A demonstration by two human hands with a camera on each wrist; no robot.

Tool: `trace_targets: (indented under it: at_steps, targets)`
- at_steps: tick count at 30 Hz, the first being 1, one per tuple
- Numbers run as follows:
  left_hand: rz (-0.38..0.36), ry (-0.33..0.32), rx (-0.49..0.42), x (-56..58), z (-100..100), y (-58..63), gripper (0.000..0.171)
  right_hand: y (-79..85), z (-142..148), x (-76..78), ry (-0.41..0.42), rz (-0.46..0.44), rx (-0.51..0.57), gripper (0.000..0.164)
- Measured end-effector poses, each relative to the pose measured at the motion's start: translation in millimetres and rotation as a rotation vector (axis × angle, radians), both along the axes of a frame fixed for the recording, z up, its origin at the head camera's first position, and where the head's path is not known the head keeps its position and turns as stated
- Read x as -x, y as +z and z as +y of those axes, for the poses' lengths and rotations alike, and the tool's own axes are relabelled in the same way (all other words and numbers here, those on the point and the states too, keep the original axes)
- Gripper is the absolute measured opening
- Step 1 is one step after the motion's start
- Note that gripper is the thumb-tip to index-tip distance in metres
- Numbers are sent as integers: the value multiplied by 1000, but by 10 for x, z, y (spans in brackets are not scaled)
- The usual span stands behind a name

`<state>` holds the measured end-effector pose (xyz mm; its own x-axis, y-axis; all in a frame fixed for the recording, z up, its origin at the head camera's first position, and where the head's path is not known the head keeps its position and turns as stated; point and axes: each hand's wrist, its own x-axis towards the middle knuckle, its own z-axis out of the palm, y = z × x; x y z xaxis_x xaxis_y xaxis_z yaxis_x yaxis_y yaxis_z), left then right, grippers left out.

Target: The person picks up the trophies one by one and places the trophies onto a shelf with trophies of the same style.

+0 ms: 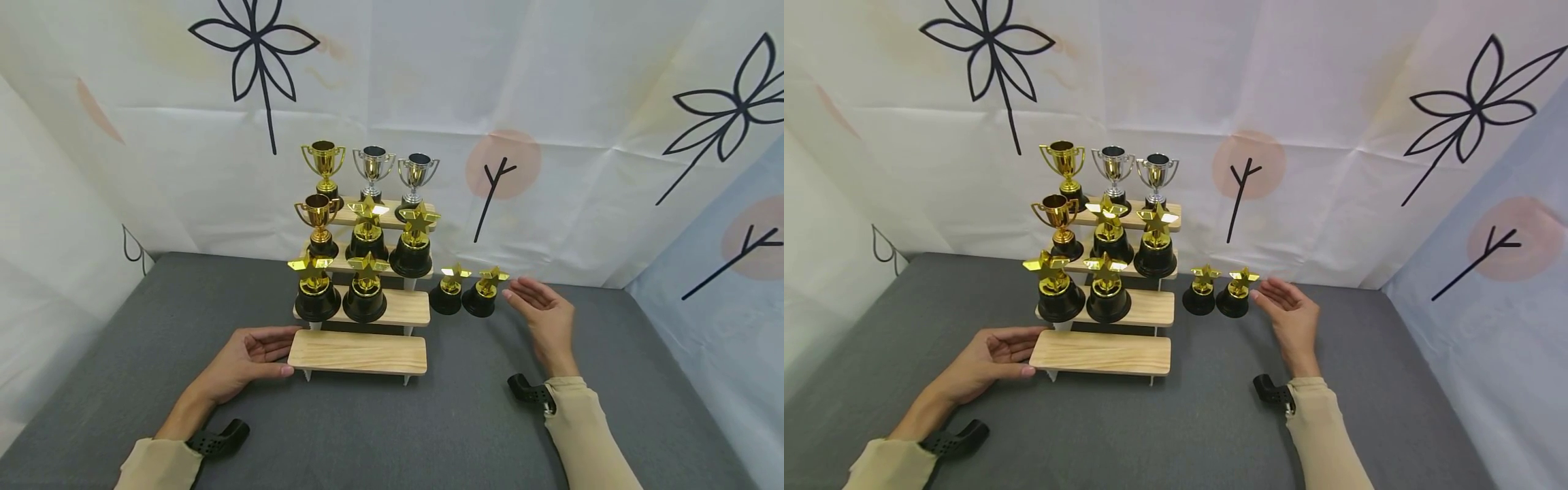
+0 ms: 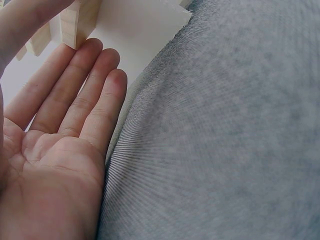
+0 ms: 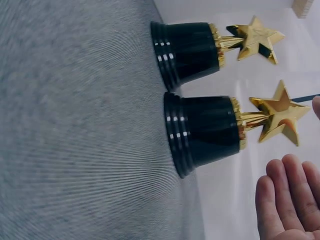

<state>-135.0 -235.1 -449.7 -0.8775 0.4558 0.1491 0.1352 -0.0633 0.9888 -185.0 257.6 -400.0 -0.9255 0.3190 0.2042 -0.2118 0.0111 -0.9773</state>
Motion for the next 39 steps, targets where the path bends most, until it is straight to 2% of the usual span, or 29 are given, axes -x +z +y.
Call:
trace_targets:
  at_steps: [5,13,19,27,31,39]
  targets:
    - [-1,5,8,3,-1,6,65,-88,3,23,20,9,30,41]
    - [-5,6,12,3,-10,6,65,-150,16,42,60,-15,21,50]
    - [-11,13,20,0,-5,2,65,-125,24,83,110,-12,23,53]
    - [-15,18,29,-2,4,4,66,-61,7,208,171,-57,-75,59]
    - [-24,17,26,2,6,2,67,-41,11,260,197,-74,-114,57]
    - [-20,14,14,6,5,-2,67,-19,-5,344,248,-89,-137,58]
